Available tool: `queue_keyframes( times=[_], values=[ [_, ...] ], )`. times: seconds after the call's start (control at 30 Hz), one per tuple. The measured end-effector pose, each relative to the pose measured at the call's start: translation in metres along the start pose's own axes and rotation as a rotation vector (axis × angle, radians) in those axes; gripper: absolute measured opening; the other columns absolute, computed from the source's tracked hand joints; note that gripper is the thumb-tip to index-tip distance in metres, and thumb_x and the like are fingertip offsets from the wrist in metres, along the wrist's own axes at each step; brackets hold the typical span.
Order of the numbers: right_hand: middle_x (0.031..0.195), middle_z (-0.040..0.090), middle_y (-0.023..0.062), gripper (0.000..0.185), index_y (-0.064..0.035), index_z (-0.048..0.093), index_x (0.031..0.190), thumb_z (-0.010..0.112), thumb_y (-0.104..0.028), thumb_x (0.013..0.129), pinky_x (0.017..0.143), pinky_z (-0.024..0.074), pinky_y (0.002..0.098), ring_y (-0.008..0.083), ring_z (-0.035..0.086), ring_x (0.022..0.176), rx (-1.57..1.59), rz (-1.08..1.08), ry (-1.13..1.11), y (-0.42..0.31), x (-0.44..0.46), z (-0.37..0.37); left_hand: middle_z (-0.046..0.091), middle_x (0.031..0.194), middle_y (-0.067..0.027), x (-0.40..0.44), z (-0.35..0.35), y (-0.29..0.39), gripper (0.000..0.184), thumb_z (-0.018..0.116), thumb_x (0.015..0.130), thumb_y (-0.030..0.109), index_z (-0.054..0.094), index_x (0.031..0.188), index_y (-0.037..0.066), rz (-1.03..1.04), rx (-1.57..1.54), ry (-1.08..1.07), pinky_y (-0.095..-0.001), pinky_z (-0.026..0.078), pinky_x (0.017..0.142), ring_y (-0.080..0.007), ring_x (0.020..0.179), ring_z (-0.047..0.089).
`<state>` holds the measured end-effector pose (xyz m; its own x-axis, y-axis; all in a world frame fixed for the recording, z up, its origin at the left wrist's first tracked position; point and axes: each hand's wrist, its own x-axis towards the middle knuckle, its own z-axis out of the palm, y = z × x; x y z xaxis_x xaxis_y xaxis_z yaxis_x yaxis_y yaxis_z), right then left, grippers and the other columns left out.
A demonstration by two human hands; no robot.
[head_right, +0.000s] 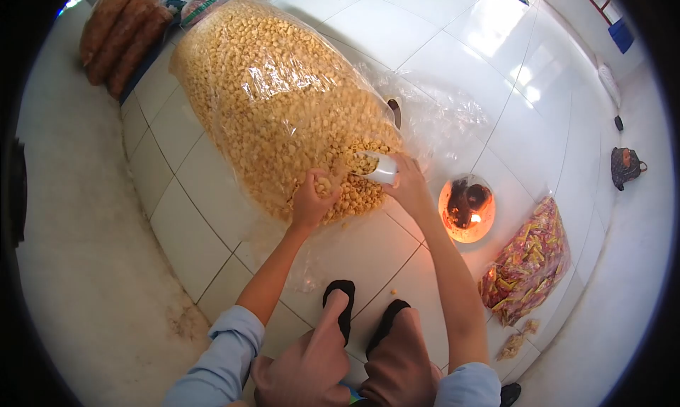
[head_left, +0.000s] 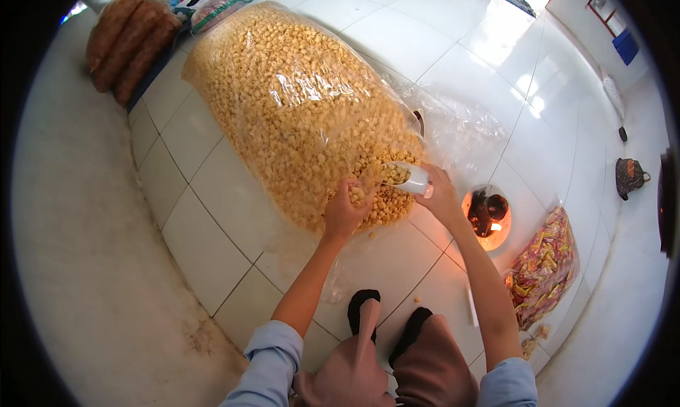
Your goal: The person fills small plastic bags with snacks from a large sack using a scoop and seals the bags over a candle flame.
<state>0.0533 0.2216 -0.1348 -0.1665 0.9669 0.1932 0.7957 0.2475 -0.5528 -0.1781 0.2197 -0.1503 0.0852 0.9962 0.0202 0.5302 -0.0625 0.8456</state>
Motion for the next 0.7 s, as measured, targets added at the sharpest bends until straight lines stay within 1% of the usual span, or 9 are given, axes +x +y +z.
queue_keyframes(
  times=[0.07,0.1,0.23,0.33,0.4,0.53,0.6,0.63,0.7],
  values=[
    [0.114,0.048,0.0139,0.058,-0.0034,0.045,0.116,0.07,-0.009,0.063,0.087,0.043,0.0362,0.0282,0.047,0.104,0.237,0.077,0.06,-0.002,0.003,-0.021,0.057,0.077,-0.0081,0.005,0.001,0.0,0.039,0.069,0.071,0.025,0.045,0.098,0.01,0.038,-0.02,0.0,-0.0293,0.046,0.061,-0.0197,0.067,0.058],
    [0.116,0.047,0.013,0.058,-0.0065,0.045,0.118,0.07,-0.008,0.065,0.085,0.0455,0.0348,0.026,0.049,0.103,0.228,0.048,0.07,-0.008,0.006,-0.038,0.057,0.076,-0.0082,0.007,0.001,0.001,0.039,0.069,0.071,0.025,0.045,0.098,0.01,0.075,-0.037,-0.007,-0.0291,0.046,0.06,-0.0191,0.066,0.058],
    [0.118,0.046,0.0119,0.059,-0.0065,0.045,0.119,0.069,-0.006,0.065,0.087,0.0455,0.0335,0.0249,0.049,0.104,0.261,0.051,0.05,-0.037,0.018,-0.092,0.057,0.077,-0.0089,0.016,0.003,0.008,0.039,0.069,0.071,0.025,0.045,0.097,0.009,0.12,-0.064,-0.007,-0.0288,0.046,0.059,-0.0186,0.067,0.058],
    [0.119,0.047,0.0104,0.06,-0.0071,0.045,0.12,0.068,-0.006,0.065,0.088,0.0456,0.0338,0.0241,0.049,0.104,0.244,-0.021,0.012,-0.053,0.026,-0.119,0.057,0.077,-0.0089,0.021,0.008,0.011,0.039,0.069,0.071,0.025,0.045,0.096,0.009,0.101,-0.046,-0.009,-0.0292,0.047,0.059,-0.0191,0.069,0.059],
    [0.118,0.047,0.0094,0.06,-0.0076,0.046,0.119,0.068,-0.006,0.064,0.087,0.0455,0.0338,0.0233,0.05,0.102,0.181,-0.07,-0.011,-0.064,0.03,-0.129,0.058,0.078,-0.0092,0.023,0.01,0.014,0.04,0.07,0.071,0.025,0.044,0.096,0.009,0.117,-0.055,0.03,-0.0293,0.047,0.059,-0.0196,0.07,0.06],
    [0.116,0.048,0.0096,0.058,-0.0073,0.047,0.118,0.067,-0.006,0.063,0.087,0.0444,0.0328,0.0238,0.048,0.103,0.141,-0.079,-0.04,-0.074,0.035,-0.136,0.058,0.079,-0.0101,0.028,0.013,0.014,0.041,0.07,0.071,0.027,0.044,0.097,0.008,0.116,-0.052,0.039,-0.0294,0.048,0.06,-0.0199,0.071,0.061],
    [0.116,0.048,0.0096,0.056,-0.0058,0.047,0.116,0.066,-0.006,0.063,0.087,0.0432,0.0317,0.0245,0.046,0.105,0.018,-0.137,-0.064,-0.078,0.037,-0.137,0.059,0.08,-0.0107,0.03,0.015,0.014,0.043,0.07,0.071,0.028,0.044,0.097,0.007,0.044,-0.087,0.008,-0.0299,0.048,0.06,-0.0209,0.071,0.061],
    [0.116,0.048,0.0096,0.056,-0.0058,0.047,0.116,0.066,-0.006,0.063,0.087,0.0432,0.0317,0.0245,0.046,0.105,0.02,-0.136,-0.065,-0.081,0.037,-0.136,0.059,0.08,-0.0107,0.029,0.015,0.015,0.043,0.07,0.071,0.028,0.044,0.097,0.007,0.043,-0.086,0.008,-0.0299,0.048,0.06,-0.0209,0.071,0.061],
    [0.115,0.047,0.0087,0.054,-0.0042,0.046,0.115,0.064,-0.006,0.064,0.088,0.043,0.0327,0.0248,0.044,0.107,-0.076,-0.201,-0.052,-0.086,0.037,-0.137,0.06,0.079,-0.0105,0.029,0.015,0.017,0.043,0.07,0.071,0.027,0.044,0.098,0.006,0.133,-0.043,0.083,-0.0302,0.049,0.059,-0.0211,0.071,0.062]
  ],
)
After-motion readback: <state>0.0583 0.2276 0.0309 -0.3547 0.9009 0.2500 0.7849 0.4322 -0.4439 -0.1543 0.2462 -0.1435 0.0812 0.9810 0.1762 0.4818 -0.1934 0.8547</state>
